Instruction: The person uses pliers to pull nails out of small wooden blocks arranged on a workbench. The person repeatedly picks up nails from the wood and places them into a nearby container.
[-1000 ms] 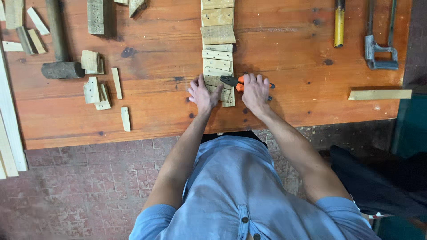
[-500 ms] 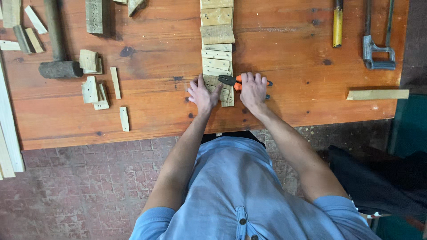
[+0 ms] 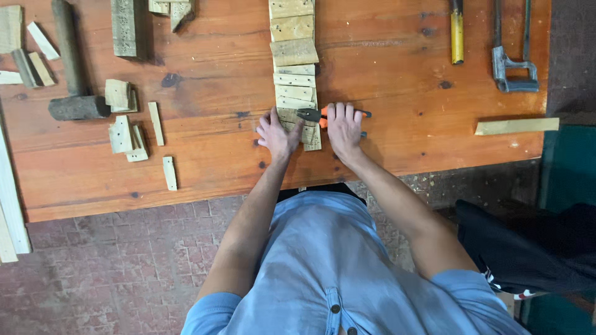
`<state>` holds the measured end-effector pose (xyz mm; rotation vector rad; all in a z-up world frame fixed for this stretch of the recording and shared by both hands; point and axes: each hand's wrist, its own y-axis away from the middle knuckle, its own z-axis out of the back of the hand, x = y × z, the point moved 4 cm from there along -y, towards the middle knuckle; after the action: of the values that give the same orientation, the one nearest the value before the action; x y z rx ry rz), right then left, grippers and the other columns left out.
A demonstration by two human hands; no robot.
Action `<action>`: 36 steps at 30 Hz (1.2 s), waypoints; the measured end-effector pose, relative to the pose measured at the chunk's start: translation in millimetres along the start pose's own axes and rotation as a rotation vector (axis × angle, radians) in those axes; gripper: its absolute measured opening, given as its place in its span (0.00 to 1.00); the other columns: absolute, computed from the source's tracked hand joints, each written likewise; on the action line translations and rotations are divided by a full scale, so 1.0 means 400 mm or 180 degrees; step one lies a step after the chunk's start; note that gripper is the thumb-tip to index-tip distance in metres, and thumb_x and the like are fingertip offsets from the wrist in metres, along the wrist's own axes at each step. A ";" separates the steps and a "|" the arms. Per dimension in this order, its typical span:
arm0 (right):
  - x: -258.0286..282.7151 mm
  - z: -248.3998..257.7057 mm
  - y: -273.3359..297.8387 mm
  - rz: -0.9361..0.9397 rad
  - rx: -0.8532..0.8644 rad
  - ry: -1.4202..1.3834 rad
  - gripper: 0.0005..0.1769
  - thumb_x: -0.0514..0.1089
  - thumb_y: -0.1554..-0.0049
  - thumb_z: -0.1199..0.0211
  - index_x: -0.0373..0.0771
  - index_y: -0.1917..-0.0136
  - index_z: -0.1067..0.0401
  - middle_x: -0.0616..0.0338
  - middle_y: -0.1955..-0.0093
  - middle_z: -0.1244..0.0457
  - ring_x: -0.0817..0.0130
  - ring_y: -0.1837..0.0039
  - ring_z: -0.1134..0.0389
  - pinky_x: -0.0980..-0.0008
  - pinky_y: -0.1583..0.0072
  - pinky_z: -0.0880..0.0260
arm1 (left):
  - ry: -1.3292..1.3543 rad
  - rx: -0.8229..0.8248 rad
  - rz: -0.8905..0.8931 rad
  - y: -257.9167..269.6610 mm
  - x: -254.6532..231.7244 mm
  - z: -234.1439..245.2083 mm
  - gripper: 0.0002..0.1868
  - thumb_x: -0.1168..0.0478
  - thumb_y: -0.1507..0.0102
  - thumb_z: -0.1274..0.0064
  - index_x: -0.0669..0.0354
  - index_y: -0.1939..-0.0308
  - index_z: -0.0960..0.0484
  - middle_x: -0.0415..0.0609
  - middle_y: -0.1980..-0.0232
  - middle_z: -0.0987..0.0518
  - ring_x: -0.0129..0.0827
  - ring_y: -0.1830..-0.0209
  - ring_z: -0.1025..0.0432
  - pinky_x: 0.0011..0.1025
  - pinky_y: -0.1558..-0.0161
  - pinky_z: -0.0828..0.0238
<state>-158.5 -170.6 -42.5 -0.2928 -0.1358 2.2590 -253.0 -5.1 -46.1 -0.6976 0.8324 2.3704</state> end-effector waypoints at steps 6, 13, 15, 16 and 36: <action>-0.048 -0.108 -0.011 -0.0389 0.1785 -0.1448 0.29 0.39 0.54 0.36 0.46 0.39 0.37 0.56 0.42 0.34 0.50 0.37 0.33 0.44 0.36 0.39 | -0.0010 -0.0031 0.0058 -0.001 0.002 -0.003 0.47 0.40 0.46 0.31 0.43 0.27 0.33 0.47 0.34 0.34 0.50 0.33 0.41 0.61 0.40 0.41; -0.054 0.047 -0.040 -0.0979 0.1874 -0.2571 0.20 0.39 0.52 0.41 0.45 0.45 0.37 0.42 0.46 0.33 0.37 0.38 0.33 0.39 0.42 0.35 | 0.0060 -0.0126 -0.0043 0.049 -0.063 0.072 0.52 0.43 0.45 0.29 0.44 0.22 0.40 0.54 0.32 0.33 0.56 0.33 0.40 0.64 0.41 0.42; -0.050 0.063 -0.040 -0.1280 0.1973 -0.3176 0.26 0.38 0.50 0.43 0.48 0.37 0.33 0.51 0.49 0.31 0.44 0.38 0.31 0.48 0.40 0.32 | 0.0077 -0.0440 -0.0851 0.082 -0.101 0.111 0.58 0.45 0.47 0.27 0.50 0.19 0.44 0.59 0.31 0.36 0.62 0.33 0.44 0.67 0.42 0.45; -0.053 0.072 -0.040 -0.1268 0.1961 -0.3207 0.26 0.38 0.50 0.43 0.48 0.37 0.33 0.51 0.49 0.31 0.44 0.38 0.31 0.48 0.40 0.32 | 0.0052 -0.0462 -0.0859 0.070 -0.108 0.093 0.58 0.45 0.47 0.27 0.50 0.19 0.44 0.59 0.31 0.36 0.62 0.33 0.44 0.67 0.42 0.45; -0.239 0.009 -0.093 -0.2900 0.1624 -0.4071 0.15 0.44 0.62 0.41 0.43 0.60 0.23 0.54 0.65 0.35 0.55 0.57 0.32 0.62 0.57 0.36 | 0.0685 -0.1089 -0.2506 -0.219 -0.429 -0.050 0.03 0.60 0.36 0.41 0.43 0.61 0.19 0.36 0.61 0.21 0.36 0.60 0.25 0.36 0.54 0.38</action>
<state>-72.4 -219.5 -15.9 1.2523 -0.2661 1.1845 -67.7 -12.3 10.6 -1.1752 0.1509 1.7331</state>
